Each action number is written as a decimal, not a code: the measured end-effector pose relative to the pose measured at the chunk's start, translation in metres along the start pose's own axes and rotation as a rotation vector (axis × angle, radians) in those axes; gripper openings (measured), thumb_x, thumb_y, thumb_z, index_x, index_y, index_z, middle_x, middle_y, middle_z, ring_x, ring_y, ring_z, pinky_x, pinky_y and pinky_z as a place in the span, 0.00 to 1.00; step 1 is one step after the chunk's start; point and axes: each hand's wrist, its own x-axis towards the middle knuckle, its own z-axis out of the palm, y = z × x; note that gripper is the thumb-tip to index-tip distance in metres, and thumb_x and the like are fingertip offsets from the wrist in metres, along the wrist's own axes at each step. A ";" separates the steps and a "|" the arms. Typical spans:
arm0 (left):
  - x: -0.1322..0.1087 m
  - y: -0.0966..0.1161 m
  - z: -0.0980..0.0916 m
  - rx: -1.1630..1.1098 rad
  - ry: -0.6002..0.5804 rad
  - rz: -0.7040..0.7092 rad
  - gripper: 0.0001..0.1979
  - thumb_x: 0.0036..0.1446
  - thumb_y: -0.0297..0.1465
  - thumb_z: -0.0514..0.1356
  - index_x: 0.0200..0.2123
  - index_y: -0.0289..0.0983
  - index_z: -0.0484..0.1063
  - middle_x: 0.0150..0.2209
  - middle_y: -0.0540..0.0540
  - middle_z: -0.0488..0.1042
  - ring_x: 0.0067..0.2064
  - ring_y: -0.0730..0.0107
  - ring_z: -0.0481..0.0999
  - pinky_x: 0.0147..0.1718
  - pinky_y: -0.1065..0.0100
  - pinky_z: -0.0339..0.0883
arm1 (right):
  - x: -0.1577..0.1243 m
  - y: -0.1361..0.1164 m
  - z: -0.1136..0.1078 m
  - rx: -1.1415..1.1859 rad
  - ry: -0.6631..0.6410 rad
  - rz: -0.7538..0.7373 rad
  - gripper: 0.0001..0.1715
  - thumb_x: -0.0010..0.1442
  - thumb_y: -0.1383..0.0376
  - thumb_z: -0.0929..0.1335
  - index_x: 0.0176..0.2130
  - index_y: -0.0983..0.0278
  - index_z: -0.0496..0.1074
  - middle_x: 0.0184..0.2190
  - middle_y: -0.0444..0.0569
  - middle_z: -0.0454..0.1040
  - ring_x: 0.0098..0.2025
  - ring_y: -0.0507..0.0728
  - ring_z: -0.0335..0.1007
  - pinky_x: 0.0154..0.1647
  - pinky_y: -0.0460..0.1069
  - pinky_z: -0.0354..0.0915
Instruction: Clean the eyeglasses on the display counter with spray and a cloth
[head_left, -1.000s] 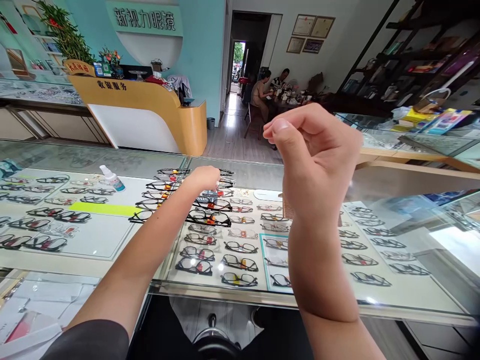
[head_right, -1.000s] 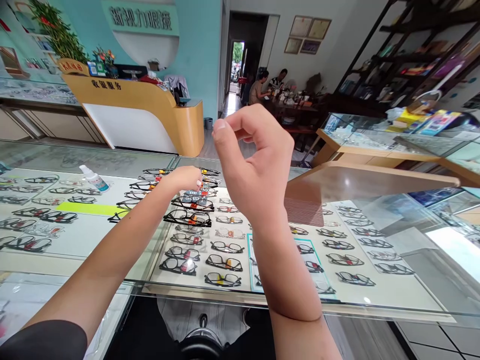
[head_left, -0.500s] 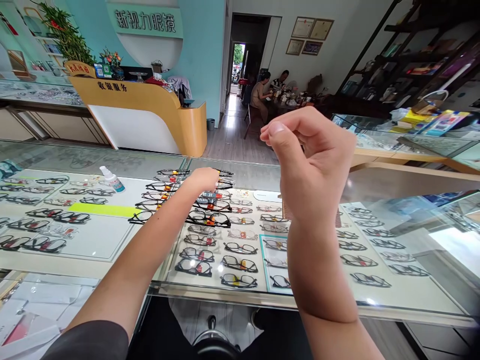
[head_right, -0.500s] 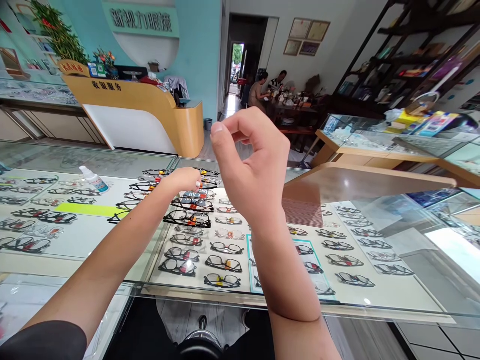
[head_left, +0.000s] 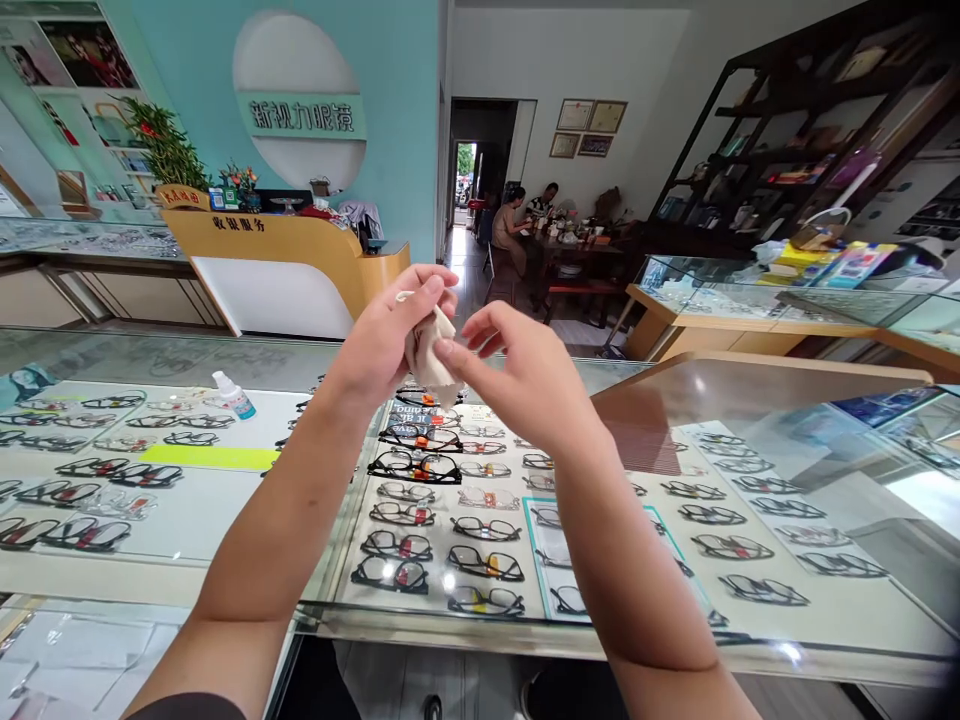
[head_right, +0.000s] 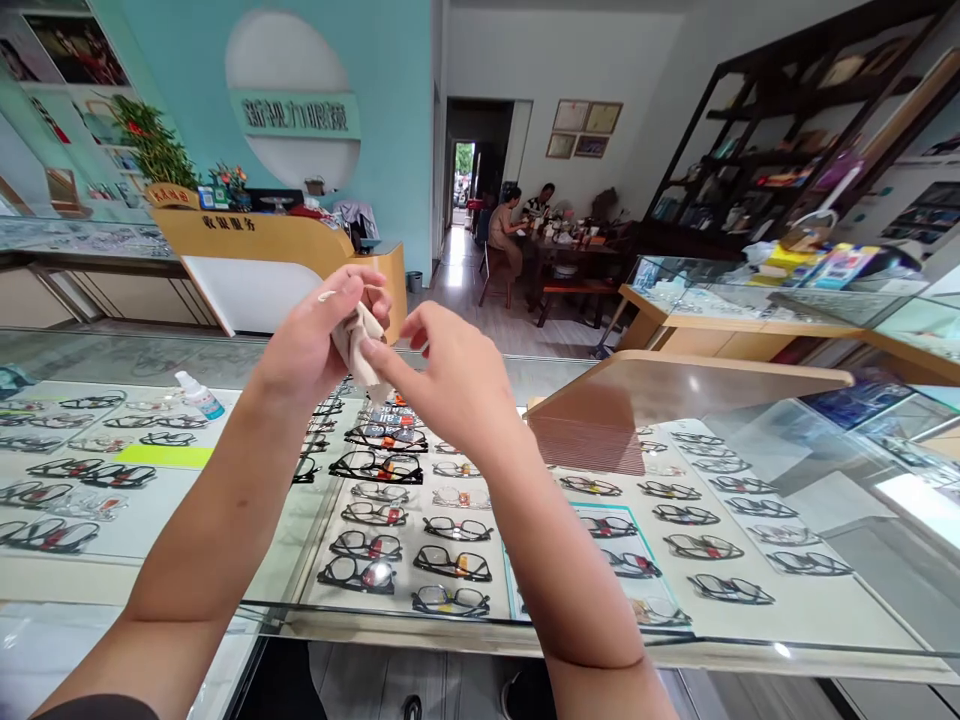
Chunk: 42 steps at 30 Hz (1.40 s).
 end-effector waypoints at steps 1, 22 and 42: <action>-0.002 0.003 0.002 -0.027 -0.005 0.005 0.25 0.68 0.59 0.64 0.51 0.45 0.77 0.41 0.44 0.80 0.34 0.67 0.79 0.30 0.66 0.73 | 0.000 -0.001 0.002 0.008 -0.036 0.002 0.17 0.71 0.51 0.75 0.38 0.59 0.76 0.36 0.46 0.84 0.36 0.55 0.74 0.37 0.51 0.63; 0.016 -0.043 -0.004 0.240 0.141 0.208 0.21 0.72 0.56 0.63 0.46 0.44 0.77 0.27 0.51 0.66 0.28 0.69 0.65 0.29 0.66 0.60 | -0.004 0.000 -0.017 0.099 0.216 -0.024 0.22 0.75 0.54 0.71 0.31 0.58 0.65 0.26 0.41 0.62 0.31 0.54 0.58 0.33 0.51 0.56; 0.013 -0.147 -0.011 1.418 -0.514 -0.389 0.13 0.64 0.35 0.70 0.49 0.42 0.90 0.57 0.39 0.87 0.58 0.49 0.85 0.51 0.62 0.74 | -0.005 0.003 -0.025 0.175 0.189 -0.008 0.22 0.75 0.54 0.72 0.31 0.58 0.66 0.27 0.43 0.60 0.32 0.54 0.59 0.32 0.52 0.59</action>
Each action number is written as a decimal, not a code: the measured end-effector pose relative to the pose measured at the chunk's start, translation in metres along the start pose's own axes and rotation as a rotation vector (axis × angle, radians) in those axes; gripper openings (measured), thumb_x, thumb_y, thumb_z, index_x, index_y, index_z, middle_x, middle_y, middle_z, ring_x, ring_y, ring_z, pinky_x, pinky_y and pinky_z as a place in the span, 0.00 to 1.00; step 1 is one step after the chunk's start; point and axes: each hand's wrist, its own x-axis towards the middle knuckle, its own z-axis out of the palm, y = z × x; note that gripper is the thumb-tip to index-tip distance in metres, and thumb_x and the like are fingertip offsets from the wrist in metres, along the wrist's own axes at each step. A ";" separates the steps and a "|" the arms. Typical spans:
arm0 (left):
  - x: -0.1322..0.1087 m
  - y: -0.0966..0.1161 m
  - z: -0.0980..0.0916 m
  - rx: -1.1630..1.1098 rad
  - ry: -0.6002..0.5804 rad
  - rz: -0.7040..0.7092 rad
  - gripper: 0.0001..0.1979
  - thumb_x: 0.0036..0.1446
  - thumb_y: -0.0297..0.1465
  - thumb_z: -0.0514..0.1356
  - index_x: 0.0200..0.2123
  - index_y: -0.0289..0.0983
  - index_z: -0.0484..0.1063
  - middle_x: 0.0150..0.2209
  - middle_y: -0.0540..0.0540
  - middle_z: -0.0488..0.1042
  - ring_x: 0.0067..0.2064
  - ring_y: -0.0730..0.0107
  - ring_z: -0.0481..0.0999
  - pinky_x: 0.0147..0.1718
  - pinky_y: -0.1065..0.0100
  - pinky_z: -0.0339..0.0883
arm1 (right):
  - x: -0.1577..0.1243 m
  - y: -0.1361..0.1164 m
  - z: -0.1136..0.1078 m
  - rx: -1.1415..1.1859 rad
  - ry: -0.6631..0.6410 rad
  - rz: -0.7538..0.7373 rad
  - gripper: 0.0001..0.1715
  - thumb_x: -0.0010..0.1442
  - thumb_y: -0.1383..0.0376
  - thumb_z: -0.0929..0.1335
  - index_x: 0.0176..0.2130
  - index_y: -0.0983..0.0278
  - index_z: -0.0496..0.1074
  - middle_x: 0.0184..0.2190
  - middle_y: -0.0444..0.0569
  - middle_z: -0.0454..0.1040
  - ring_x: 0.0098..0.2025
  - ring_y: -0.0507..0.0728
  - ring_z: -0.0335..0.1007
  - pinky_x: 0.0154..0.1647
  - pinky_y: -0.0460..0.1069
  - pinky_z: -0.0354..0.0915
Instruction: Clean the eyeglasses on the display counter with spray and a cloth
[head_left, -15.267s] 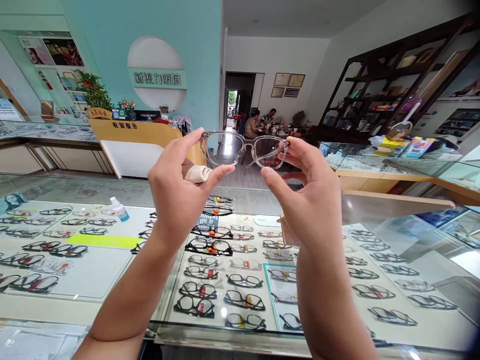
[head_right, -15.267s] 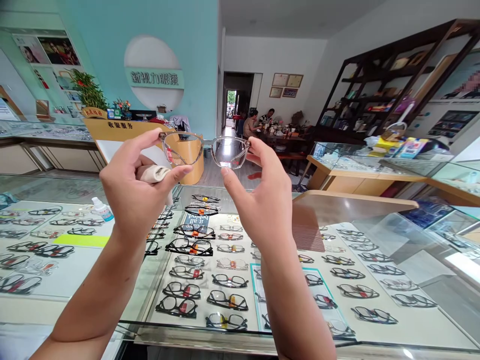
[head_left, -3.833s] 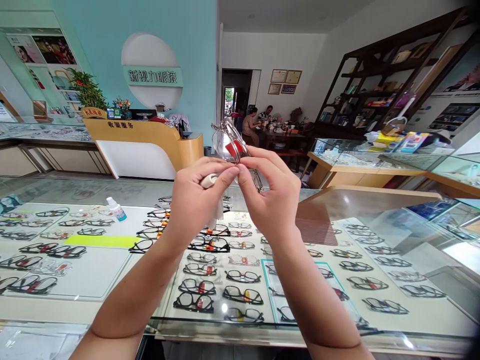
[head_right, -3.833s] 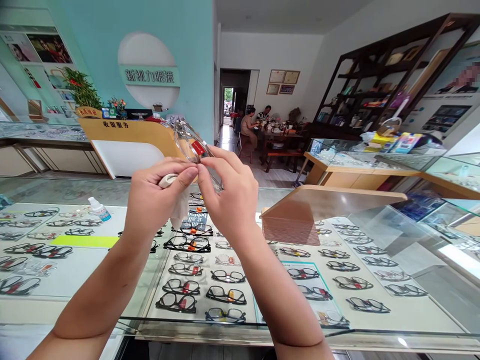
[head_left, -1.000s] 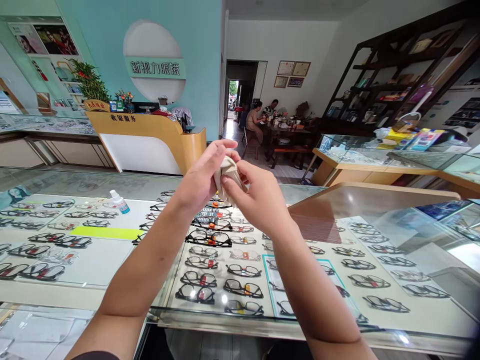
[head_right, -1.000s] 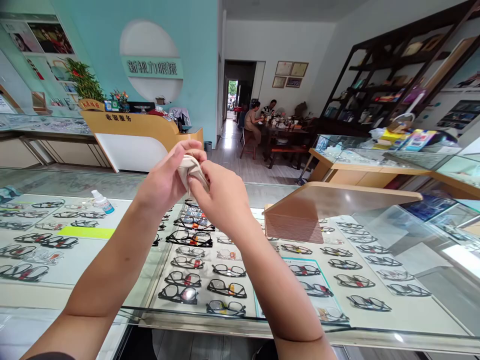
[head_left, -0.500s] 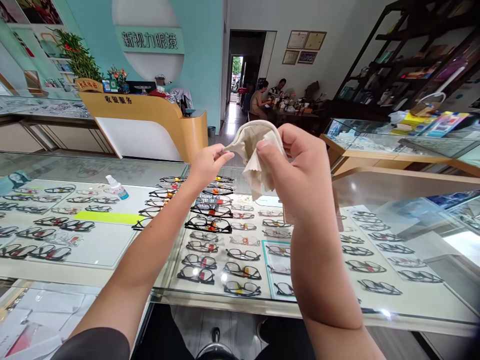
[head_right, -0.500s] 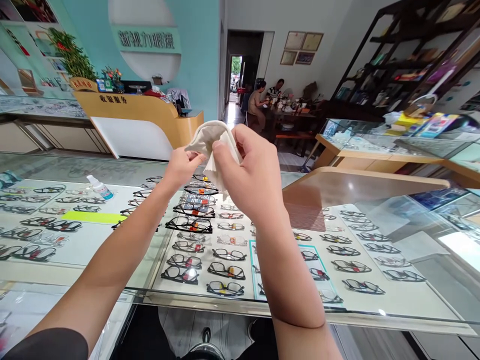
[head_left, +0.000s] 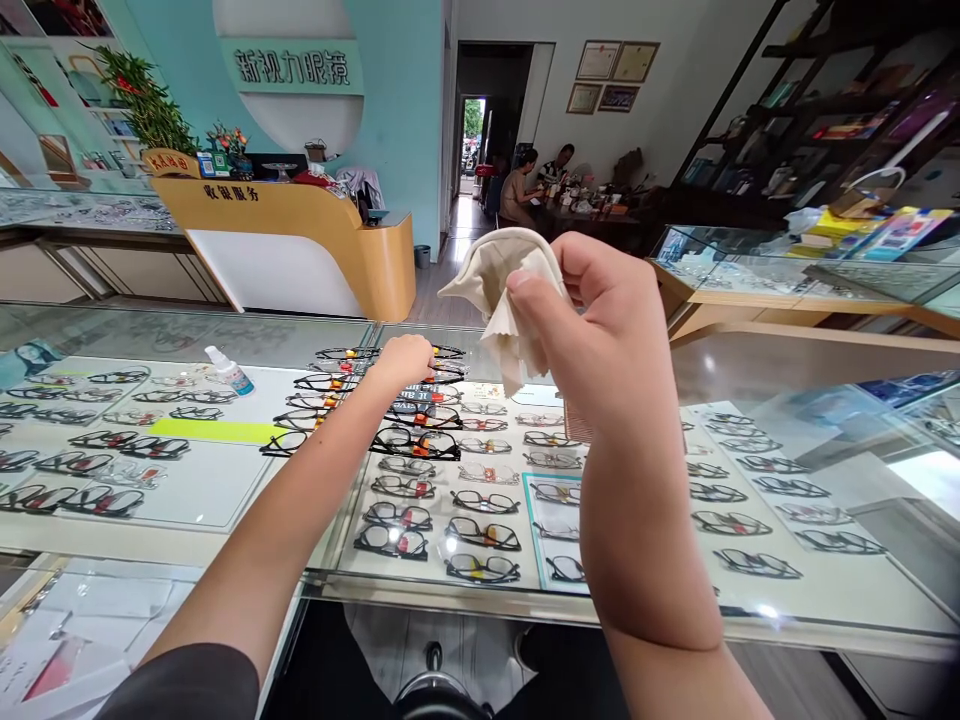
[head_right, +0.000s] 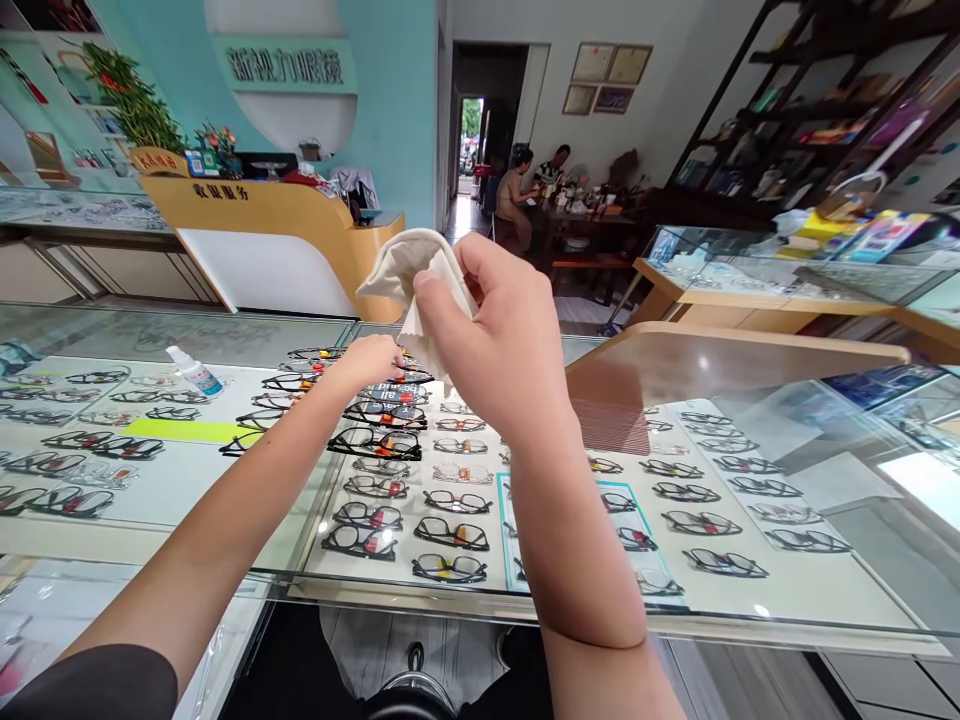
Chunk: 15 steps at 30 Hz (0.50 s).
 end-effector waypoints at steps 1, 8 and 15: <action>0.001 -0.001 0.003 0.004 -0.007 -0.004 0.13 0.63 0.34 0.70 0.50 0.42 0.91 0.57 0.39 0.87 0.58 0.49 0.85 0.52 0.62 0.75 | 0.000 -0.002 0.000 -0.006 -0.006 0.005 0.22 0.75 0.55 0.72 0.31 0.58 0.66 0.27 0.43 0.60 0.32 0.54 0.59 0.33 0.52 0.59; -0.005 0.001 -0.011 0.018 -0.002 0.001 0.06 0.62 0.32 0.71 0.41 0.43 0.91 0.51 0.42 0.88 0.55 0.52 0.85 0.50 0.63 0.75 | 0.000 -0.008 -0.001 -0.028 -0.019 0.030 0.22 0.73 0.58 0.72 0.29 0.58 0.65 0.26 0.42 0.61 0.31 0.53 0.59 0.33 0.52 0.60; -0.032 -0.001 -0.057 -0.130 0.280 0.083 0.08 0.69 0.36 0.68 0.43 0.42 0.88 0.52 0.41 0.85 0.56 0.48 0.80 0.52 0.56 0.72 | 0.003 0.000 0.001 -0.041 0.055 -0.055 0.17 0.71 0.59 0.72 0.31 0.58 0.69 0.34 0.47 0.72 0.39 0.57 0.71 0.41 0.55 0.70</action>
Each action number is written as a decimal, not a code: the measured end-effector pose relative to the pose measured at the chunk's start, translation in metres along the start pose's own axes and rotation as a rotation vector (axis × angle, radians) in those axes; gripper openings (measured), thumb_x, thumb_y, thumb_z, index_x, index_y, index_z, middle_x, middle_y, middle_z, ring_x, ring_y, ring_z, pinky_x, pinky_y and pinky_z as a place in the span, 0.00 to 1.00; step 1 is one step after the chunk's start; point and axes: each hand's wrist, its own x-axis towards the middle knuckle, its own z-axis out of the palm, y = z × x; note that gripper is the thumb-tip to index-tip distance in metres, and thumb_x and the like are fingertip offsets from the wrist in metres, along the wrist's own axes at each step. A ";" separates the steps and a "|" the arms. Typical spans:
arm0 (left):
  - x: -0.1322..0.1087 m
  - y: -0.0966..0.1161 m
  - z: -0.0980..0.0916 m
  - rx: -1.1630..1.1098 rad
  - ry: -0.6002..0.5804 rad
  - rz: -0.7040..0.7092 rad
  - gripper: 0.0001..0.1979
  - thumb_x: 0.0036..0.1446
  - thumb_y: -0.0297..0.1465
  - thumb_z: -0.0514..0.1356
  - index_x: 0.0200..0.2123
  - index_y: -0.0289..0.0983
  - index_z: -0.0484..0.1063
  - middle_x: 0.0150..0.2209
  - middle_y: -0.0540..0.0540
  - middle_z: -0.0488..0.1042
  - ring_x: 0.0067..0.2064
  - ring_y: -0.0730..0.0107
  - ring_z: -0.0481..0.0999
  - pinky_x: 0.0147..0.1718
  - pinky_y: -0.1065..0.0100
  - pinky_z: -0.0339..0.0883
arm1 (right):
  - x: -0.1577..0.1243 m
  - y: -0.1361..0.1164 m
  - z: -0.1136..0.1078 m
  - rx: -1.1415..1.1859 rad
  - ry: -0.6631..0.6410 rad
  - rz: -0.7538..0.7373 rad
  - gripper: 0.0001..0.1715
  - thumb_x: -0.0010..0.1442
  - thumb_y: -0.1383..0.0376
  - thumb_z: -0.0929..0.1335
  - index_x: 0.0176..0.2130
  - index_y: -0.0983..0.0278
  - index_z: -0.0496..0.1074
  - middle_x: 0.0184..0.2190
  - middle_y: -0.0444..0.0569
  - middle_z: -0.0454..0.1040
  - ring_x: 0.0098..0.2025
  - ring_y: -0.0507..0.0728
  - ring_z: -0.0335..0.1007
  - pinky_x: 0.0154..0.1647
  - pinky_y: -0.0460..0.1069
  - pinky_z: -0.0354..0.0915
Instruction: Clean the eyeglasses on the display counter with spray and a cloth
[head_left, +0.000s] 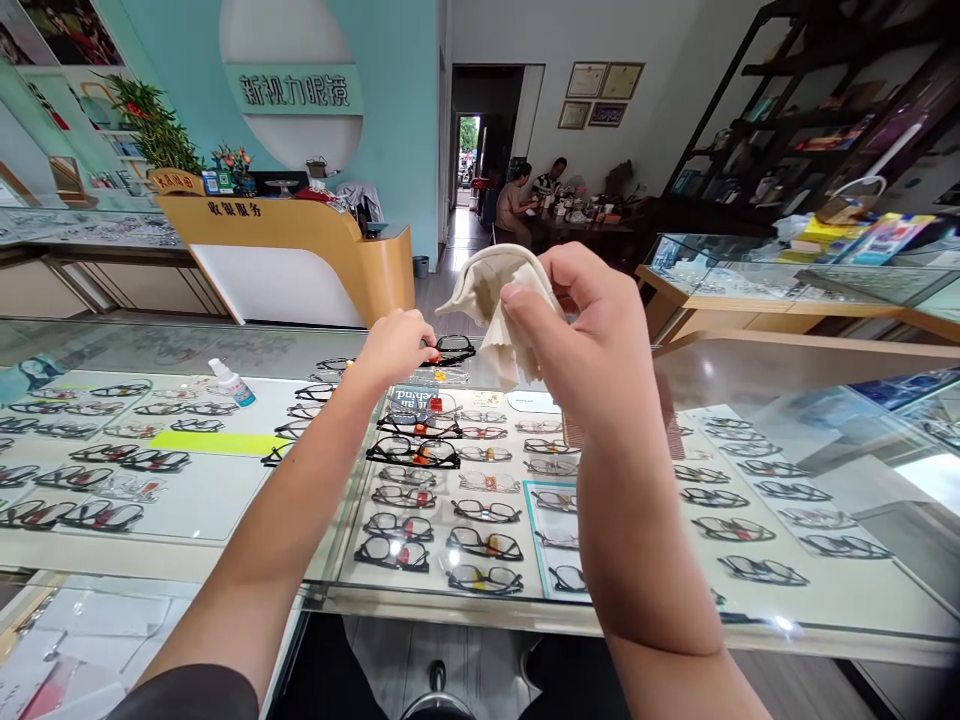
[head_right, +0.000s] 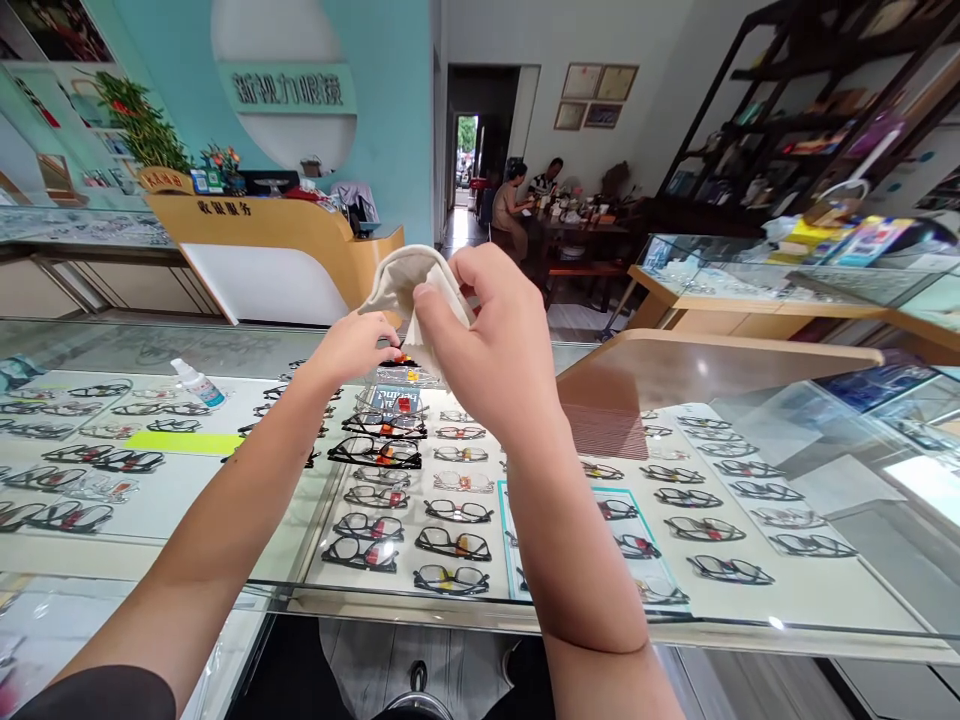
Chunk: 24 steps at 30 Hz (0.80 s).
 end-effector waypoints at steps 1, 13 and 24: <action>-0.002 0.001 -0.005 -0.025 0.033 -0.004 0.08 0.70 0.36 0.67 0.42 0.42 0.88 0.51 0.42 0.85 0.55 0.48 0.79 0.53 0.55 0.72 | 0.000 0.000 0.000 -0.003 0.009 -0.013 0.15 0.70 0.61 0.72 0.31 0.58 0.70 0.37 0.48 0.75 0.42 0.58 0.73 0.43 0.56 0.71; -0.015 0.012 -0.041 -0.836 0.448 -0.081 0.15 0.65 0.45 0.69 0.42 0.39 0.84 0.43 0.43 0.87 0.46 0.61 0.81 0.49 0.61 0.75 | 0.007 0.012 0.007 0.171 -0.091 0.188 0.16 0.63 0.66 0.71 0.29 0.56 0.60 0.24 0.40 0.62 0.29 0.55 0.62 0.31 0.51 0.60; -0.038 0.046 -0.060 -1.187 0.441 0.102 0.24 0.61 0.56 0.74 0.41 0.40 0.83 0.42 0.44 0.86 0.49 0.61 0.84 0.51 0.61 0.78 | 0.005 0.008 0.020 0.138 -0.160 0.135 0.28 0.69 0.40 0.75 0.33 0.58 0.68 0.26 0.41 0.64 0.30 0.54 0.58 0.33 0.52 0.54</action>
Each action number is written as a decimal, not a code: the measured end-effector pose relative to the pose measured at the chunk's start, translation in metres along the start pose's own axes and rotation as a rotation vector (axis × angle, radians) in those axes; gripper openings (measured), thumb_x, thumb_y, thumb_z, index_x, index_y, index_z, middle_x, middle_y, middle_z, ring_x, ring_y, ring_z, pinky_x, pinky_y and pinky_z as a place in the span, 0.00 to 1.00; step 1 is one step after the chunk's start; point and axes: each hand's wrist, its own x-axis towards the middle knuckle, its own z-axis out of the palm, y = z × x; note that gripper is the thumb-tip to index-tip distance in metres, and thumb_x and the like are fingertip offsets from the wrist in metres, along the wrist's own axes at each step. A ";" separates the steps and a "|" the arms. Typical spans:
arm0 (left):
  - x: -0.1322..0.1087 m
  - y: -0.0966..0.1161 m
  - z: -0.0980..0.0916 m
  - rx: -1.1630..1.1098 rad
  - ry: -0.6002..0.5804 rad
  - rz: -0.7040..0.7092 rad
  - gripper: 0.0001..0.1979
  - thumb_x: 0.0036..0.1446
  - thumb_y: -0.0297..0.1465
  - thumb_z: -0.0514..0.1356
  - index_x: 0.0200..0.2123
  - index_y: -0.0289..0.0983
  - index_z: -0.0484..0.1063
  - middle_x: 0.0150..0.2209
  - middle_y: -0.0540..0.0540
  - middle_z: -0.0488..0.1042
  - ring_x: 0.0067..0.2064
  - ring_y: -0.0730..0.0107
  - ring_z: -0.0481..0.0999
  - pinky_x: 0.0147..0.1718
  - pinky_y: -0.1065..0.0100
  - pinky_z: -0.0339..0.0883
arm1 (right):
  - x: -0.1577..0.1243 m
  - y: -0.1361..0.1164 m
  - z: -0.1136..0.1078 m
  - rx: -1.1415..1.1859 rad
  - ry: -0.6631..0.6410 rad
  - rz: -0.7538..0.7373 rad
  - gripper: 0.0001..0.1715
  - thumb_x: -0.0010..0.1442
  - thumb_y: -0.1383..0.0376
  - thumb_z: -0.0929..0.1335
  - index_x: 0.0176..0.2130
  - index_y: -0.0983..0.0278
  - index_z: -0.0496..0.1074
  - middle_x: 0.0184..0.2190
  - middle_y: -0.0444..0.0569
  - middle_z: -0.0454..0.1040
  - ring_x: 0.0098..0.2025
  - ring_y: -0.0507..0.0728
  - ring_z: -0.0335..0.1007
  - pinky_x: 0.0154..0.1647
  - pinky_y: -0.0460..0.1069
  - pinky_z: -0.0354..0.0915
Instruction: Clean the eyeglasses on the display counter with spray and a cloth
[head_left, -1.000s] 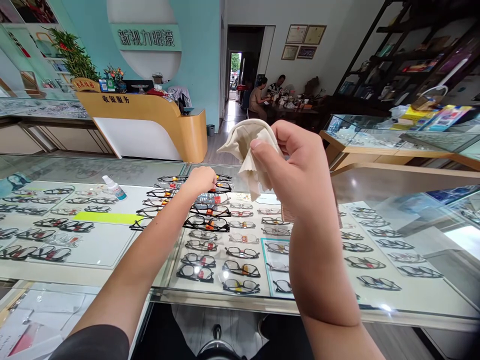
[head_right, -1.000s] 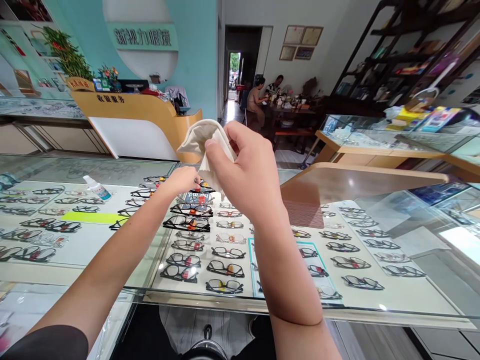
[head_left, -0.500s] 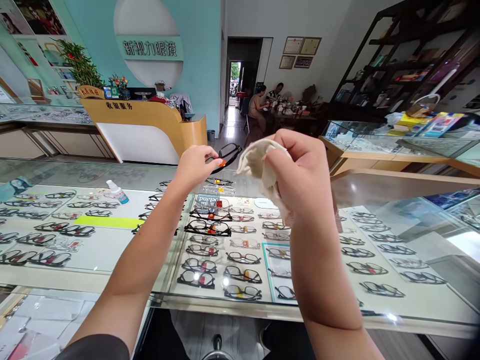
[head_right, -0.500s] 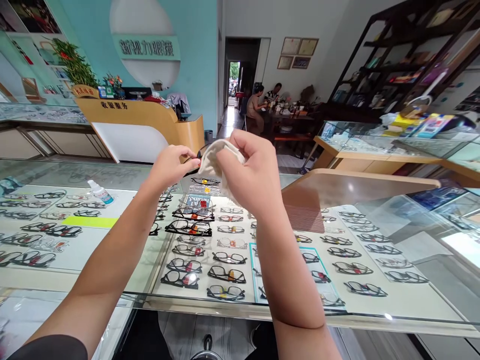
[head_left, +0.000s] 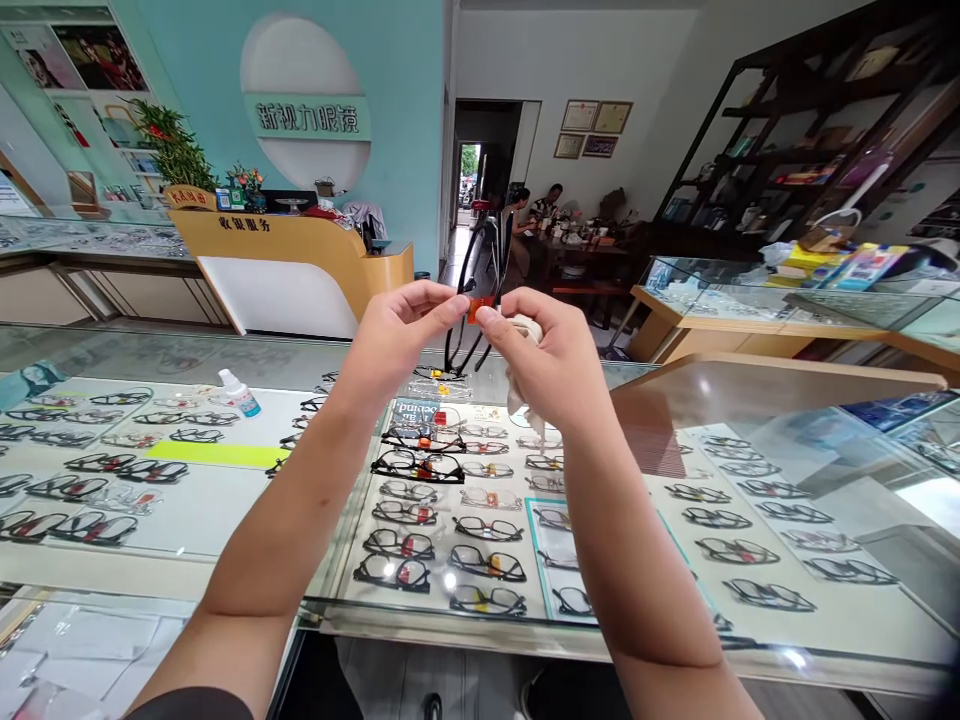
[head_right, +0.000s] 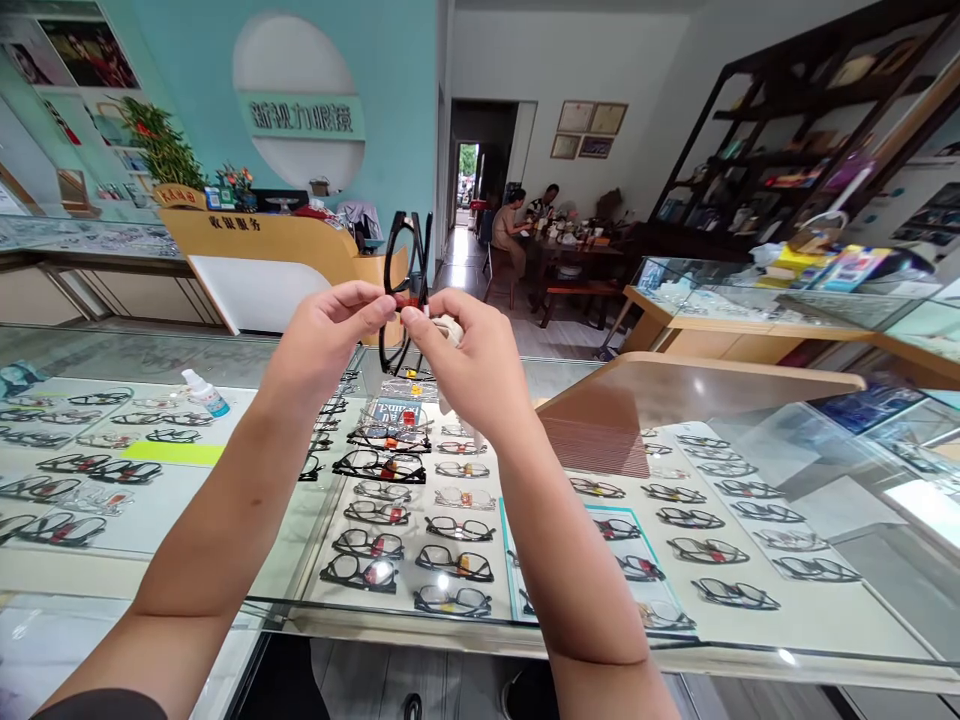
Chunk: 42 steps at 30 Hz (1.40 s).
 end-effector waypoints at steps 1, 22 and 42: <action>0.000 0.000 -0.001 0.017 0.001 0.003 0.23 0.63 0.55 0.73 0.42 0.40 0.84 0.43 0.44 0.86 0.49 0.61 0.84 0.51 0.62 0.78 | 0.000 0.000 -0.001 -0.004 0.018 0.000 0.30 0.69 0.39 0.74 0.32 0.57 0.67 0.25 0.40 0.62 0.29 0.54 0.57 0.32 0.52 0.53; 0.017 -0.090 -0.007 1.275 -0.781 -0.545 0.04 0.52 0.36 0.77 0.33 0.46 0.88 0.39 0.46 0.89 0.42 0.55 0.85 0.41 0.63 0.73 | -0.002 0.004 -0.017 -0.068 0.151 -0.083 0.34 0.72 0.35 0.71 0.32 0.57 0.64 0.28 0.44 0.56 0.33 0.55 0.64 0.30 0.51 0.59; 0.003 -0.127 0.021 1.488 -0.947 -0.426 0.10 0.50 0.30 0.78 0.37 0.39 0.86 0.44 0.36 0.89 0.58 0.43 0.84 0.64 0.51 0.68 | -0.004 0.000 -0.017 -0.041 0.127 -0.047 0.31 0.73 0.41 0.72 0.33 0.58 0.63 0.29 0.46 0.64 0.34 0.56 0.67 0.30 0.51 0.64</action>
